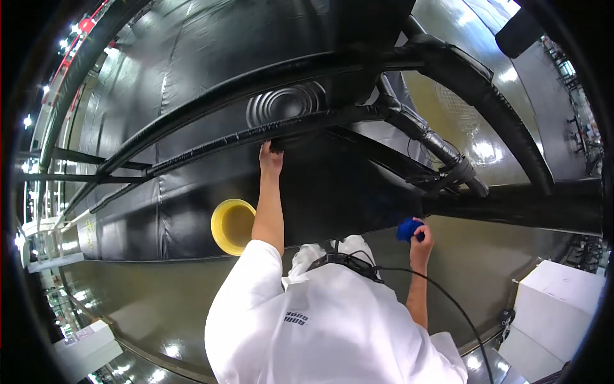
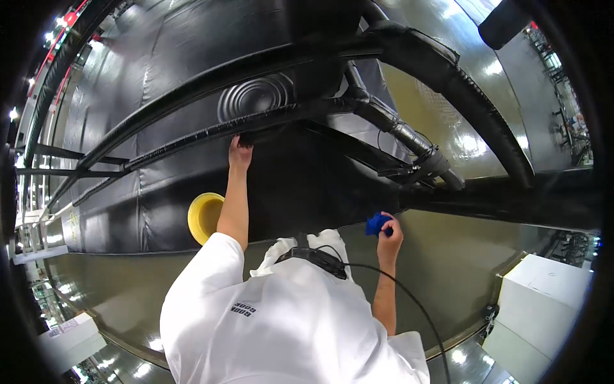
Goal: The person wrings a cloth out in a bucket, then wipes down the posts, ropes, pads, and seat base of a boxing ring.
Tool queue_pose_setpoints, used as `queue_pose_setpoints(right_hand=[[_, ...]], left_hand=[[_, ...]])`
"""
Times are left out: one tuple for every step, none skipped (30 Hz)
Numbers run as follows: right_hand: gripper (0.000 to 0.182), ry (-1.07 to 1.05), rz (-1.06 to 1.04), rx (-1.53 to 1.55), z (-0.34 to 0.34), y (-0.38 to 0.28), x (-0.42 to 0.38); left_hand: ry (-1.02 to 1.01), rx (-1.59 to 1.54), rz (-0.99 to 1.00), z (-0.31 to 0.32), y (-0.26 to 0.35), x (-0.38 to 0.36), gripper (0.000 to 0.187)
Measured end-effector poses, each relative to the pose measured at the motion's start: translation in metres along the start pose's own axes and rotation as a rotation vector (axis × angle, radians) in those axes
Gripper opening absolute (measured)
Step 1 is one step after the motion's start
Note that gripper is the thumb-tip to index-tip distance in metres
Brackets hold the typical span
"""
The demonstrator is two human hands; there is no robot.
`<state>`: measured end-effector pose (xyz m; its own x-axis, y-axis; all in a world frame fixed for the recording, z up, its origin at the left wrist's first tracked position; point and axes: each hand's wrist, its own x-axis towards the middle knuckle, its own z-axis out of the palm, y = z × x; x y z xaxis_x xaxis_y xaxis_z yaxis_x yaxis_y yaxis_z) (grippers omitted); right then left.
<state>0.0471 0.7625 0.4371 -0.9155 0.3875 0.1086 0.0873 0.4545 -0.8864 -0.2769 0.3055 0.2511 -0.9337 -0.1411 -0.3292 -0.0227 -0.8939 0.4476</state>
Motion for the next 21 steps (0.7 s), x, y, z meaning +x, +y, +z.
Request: queue_pose_setpoints(right_hand=[[0.024, 0.054, 0.087, 0.004, -0.001, 0.001, -0.015], [0.025, 0.109, 0.173, 0.011, -0.002, 0.001, -0.028], [0.028, 0.140, 0.207, 0.053, -0.001, -0.003, -0.041], [0.028, 0.137, 0.206, 0.046, 0.000, -0.002, -0.057], [0.027, 0.192, 0.261, -0.001, 0.003, 0.000, -0.071], [0.026, 0.245, 0.314, -0.046, 0.008, 0.005, -0.082], [0.026, 0.235, 0.312, -0.051, 0.016, 0.010, -0.092], [0.027, 0.298, 0.346, 0.057, 0.024, 0.016, -0.104], [0.029, 0.359, 0.383, 0.165, 0.032, 0.017, -0.115], [0.029, 0.346, 0.388, 0.161, 0.040, 0.011, -0.121], [0.032, 0.326, 0.398, 0.258, 0.050, -0.004, -0.121], [0.037, 0.307, 0.409, 0.353, 0.060, -0.014, -0.119], [0.042, 0.250, 0.382, 0.381, 0.070, -0.018, -0.117], [0.042, 0.233, 0.393, 0.372, 0.079, -0.021, -0.114], [0.043, 0.182, 0.409, 0.451, 0.093, -0.034, -0.107], [0.045, 0.132, 0.425, 0.533, 0.108, -0.048, -0.100], [0.047, 0.083, 0.334, 0.486, 0.125, -0.062, -0.093], [0.049, 0.033, 0.241, 0.439, 0.143, -0.077, -0.087], [0.049, -0.040, 0.167, 0.404, 0.160, -0.092, -0.083], [0.048, -0.112, 0.091, 0.371, 0.178, -0.105, -0.078], [0.048, -0.199, -0.009, 0.158, 0.193, -0.117, -0.073]], left_hand=[[0.080, 0.015, -0.009, 0.008, 0.002, -0.006, 0.012], [0.081, 0.006, -0.010, 0.014, 0.003, -0.017, 0.012], [0.100, -0.004, 0.018, 0.017, 0.003, -0.032, 0.011], [0.123, -0.013, 0.045, 0.014, 0.003, -0.048, 0.011], [0.130, -0.020, 0.045, 0.010, 0.004, -0.068, 0.011], [0.197, -0.009, 0.055, 0.002, 0.007, -0.089, 0.012], [0.266, 0.005, 0.066, -0.006, 0.012, -0.113, 0.014], [0.248, 0.022, 0.052, -0.017, 0.017, -0.141, 0.016], [0.231, 0.040, 0.039, -0.031, 0.023, -0.169, 0.018], [0.277, 0.089, -0.036, -0.043, 0.032, -0.194, 0.020], [0.295, 0.136, -0.096, -0.059, 0.039, -0.218, 0.020], [0.311, 0.135, -0.093, -0.071, 0.045, -0.239, 0.020], [0.289, 0.182, -0.218, -0.080, 0.051, -0.262, 0.023], [0.268, 0.227, -0.344, -0.088, 0.055, -0.285, 0.026], [0.303, 0.242, -0.384, -0.073, 0.063, -0.313, 0.028], [0.334, 0.257, -0.422, -0.059, 0.069, -0.338, 0.030], [0.198, 0.246, -0.404, -0.084, 0.064, -0.352, 0.039], [0.248, 0.253, -0.470, -0.084, 0.073, -0.370, 0.043], [0.278, 0.163, -0.445, -0.088, 0.078, -0.380, 0.047], [0.305, 0.073, -0.418, -0.092, 0.082, -0.388, 0.052], [0.339, 0.139, -0.288, -0.092, 0.088, -0.392, 0.055]])
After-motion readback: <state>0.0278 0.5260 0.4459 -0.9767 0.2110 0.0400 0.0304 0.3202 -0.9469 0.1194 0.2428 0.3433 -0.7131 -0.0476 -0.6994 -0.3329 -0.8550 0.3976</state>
